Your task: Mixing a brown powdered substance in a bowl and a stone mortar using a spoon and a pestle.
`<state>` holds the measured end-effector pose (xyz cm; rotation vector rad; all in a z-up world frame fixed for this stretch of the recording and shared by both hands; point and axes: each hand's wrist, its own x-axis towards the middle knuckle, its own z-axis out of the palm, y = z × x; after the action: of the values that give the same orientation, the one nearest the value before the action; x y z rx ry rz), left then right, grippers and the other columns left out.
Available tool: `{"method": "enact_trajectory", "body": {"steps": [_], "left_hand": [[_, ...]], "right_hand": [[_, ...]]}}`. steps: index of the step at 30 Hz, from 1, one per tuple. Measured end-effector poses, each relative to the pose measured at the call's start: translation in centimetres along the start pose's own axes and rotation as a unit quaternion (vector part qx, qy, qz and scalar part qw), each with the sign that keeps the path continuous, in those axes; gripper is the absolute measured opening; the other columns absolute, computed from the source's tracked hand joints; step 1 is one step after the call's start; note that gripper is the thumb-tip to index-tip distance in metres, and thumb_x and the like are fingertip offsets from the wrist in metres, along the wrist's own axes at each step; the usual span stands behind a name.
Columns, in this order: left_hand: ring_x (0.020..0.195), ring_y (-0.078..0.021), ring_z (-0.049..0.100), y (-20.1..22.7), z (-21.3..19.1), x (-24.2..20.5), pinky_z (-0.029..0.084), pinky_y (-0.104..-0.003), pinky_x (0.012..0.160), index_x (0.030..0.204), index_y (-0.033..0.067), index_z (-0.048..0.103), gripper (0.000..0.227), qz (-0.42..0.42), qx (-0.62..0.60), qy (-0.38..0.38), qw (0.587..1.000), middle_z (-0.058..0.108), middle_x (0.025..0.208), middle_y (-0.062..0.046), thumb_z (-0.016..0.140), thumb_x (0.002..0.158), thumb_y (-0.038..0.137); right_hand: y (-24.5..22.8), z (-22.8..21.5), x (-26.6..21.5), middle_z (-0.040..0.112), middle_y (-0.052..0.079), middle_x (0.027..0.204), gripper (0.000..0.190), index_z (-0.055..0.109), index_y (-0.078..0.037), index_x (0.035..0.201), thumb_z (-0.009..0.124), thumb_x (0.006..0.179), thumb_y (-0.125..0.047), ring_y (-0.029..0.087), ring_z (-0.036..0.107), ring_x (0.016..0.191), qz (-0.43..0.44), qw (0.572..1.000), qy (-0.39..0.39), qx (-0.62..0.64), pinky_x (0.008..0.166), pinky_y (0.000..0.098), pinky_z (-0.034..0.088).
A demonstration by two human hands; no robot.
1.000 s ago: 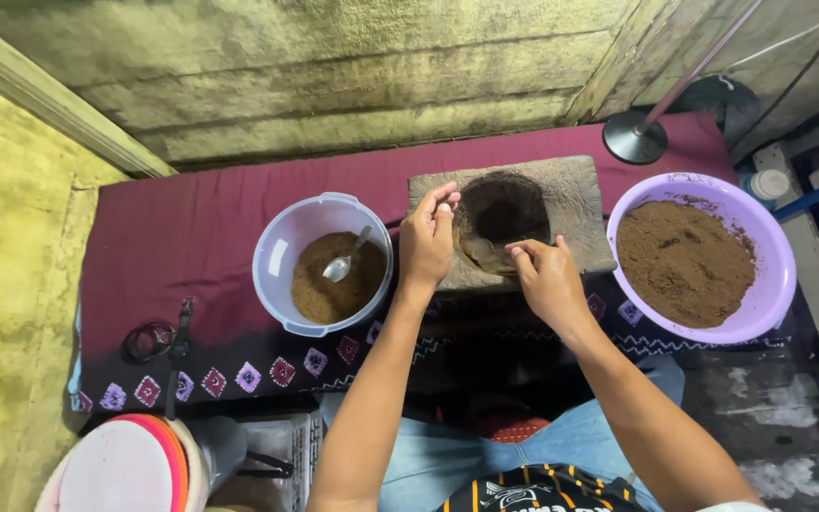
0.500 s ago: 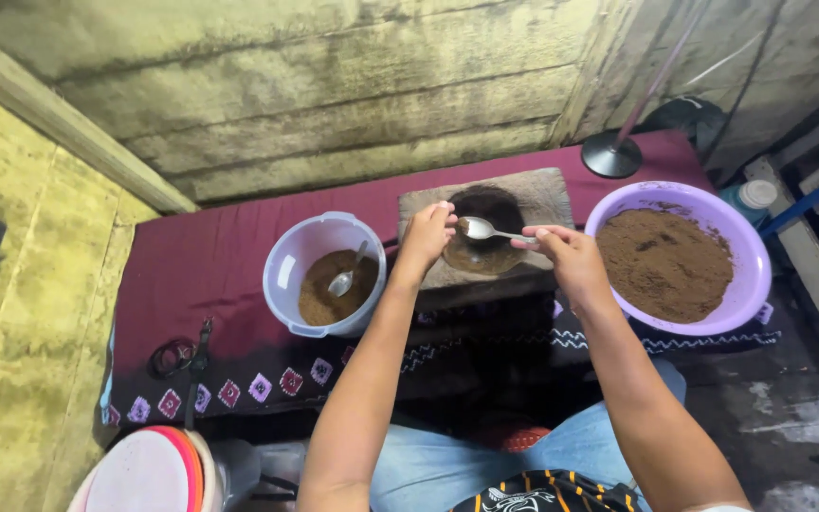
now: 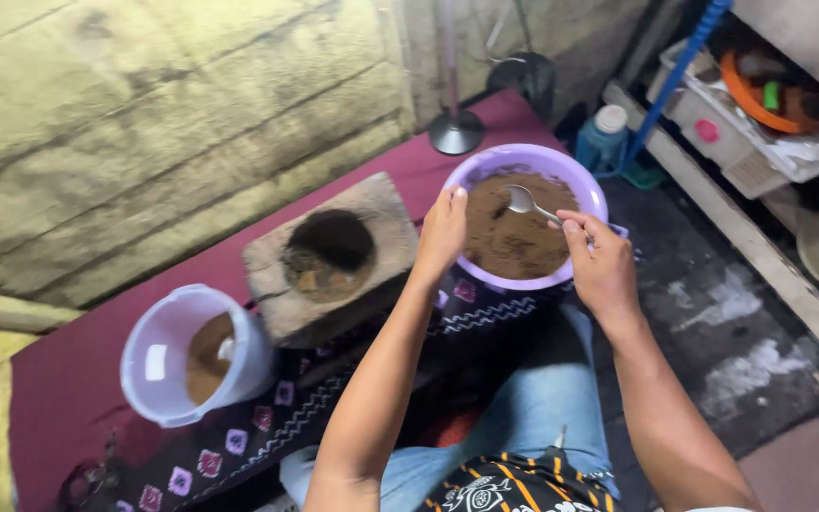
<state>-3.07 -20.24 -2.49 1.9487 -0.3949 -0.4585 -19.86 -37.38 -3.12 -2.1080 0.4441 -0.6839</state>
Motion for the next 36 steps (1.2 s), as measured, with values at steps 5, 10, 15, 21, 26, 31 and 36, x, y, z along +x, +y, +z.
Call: {"method": "enact_trajectory", "body": {"steps": [5, 10, 15, 21, 26, 31, 36], "left_hand": [[0.135, -0.0465, 0.050, -4.7, 5.7, -0.7, 0.038, -0.055, 0.115, 0.140, -0.0009, 0.055, 0.045, 0.140, 0.140, 0.078, 0.977, 0.056, 0.137, -0.029, 0.042, 0.106, 0.024], [0.143, -0.0495, 0.035, -9.5, 8.0, -1.8, 0.034, -0.059, 0.114, 0.144, 0.0060, 0.052, 0.044, 0.155, 0.208, 0.188, 0.947, 0.044, 0.149, -0.026, 0.046, 0.101, 0.014], [0.143, -0.0509, 0.034, -11.5, 9.7, -0.7, 0.031, -0.057, 0.118, 0.150, -0.0033, 0.039, 0.050, 0.108, 0.041, 0.261, 0.958, 0.034, 0.152, -0.034, 0.045, 0.101, 0.008], [0.138, -0.0434, 0.048, -14.1, 11.1, 2.6, 0.036, -0.049, 0.117, 0.153, 0.0101, 0.039, 0.049, -0.045, -0.124, 0.329, 0.935, 0.052, 0.145, -0.028, 0.044, 0.105, 0.019], [0.133, -0.0458, 0.052, -10.5, 10.6, 0.7, 0.040, -0.052, 0.113, 0.147, 0.0074, 0.047, 0.043, -0.060, -0.138, 0.326, 0.933, 0.056, 0.141, -0.030, 0.040, 0.107, 0.019], [0.131, -0.0419, 0.056, -10.1, 10.3, 0.6, 0.044, -0.051, 0.111, 0.146, 0.0140, 0.049, 0.042, -0.074, -0.125, 0.324, 0.935, 0.060, 0.140, -0.025, 0.040, 0.107, 0.024], [0.132, -0.0426, 0.055, -10.4, 10.2, 0.8, 0.043, -0.051, 0.111, 0.146, 0.0165, 0.049, 0.041, -0.098, -0.141, 0.294, 0.940, 0.058, 0.142, -0.024, 0.039, 0.106, 0.023]], "right_hand": [[7.5, -0.4, -1.5, 0.077, 0.018, 0.102, 0.028, 0.076, -0.011, 0.128, 0.059, 0.107, -0.018, 0.036, 0.073, 0.099, -0.019, 0.996, -0.041, -0.081, 0.083, 0.0468, 0.057], [8.9, 3.4, -2.7, 0.080, 0.010, 0.096, 0.023, 0.077, -0.015, 0.117, 0.060, 0.104, -0.022, 0.033, 0.075, 0.088, -0.135, 0.979, -0.072, -0.136, 0.080, 0.0428, 0.058], [11.4, 3.2, 0.7, 0.073, 0.008, 0.078, 0.017, 0.075, -0.017, 0.112, 0.061, 0.104, -0.024, 0.031, 0.073, 0.076, -0.209, 0.944, -0.094, -0.236, 0.073, 0.0415, 0.057], [7.5, 0.0, -2.5, 0.074, 0.009, 0.078, 0.012, 0.074, -0.017, 0.102, 0.064, 0.097, -0.020, 0.033, 0.071, 0.075, -0.211, 0.938, -0.166, -0.218, 0.071, 0.0453, 0.055], [10.0, 0.4, -1.1, 0.073, 0.007, 0.078, 0.013, 0.074, -0.017, 0.106, 0.064, 0.098, -0.021, 0.031, 0.071, 0.074, -0.214, 0.935, -0.161, -0.233, 0.073, 0.0424, 0.055], [7.8, -1.5, -2.5, 0.073, 0.003, 0.076, 0.015, 0.075, -0.022, 0.108, 0.063, 0.101, -0.028, 0.025, 0.071, 0.072, -0.199, 0.930, -0.161, -0.264, 0.074, 0.0373, 0.055], [6.3, 0.6, -1.5, 0.074, 0.013, 0.086, 0.023, 0.074, -0.016, 0.118, 0.066, 0.098, -0.022, 0.034, 0.072, 0.087, -0.112, 0.963, -0.206, -0.131, 0.079, 0.0448, 0.057]]}}
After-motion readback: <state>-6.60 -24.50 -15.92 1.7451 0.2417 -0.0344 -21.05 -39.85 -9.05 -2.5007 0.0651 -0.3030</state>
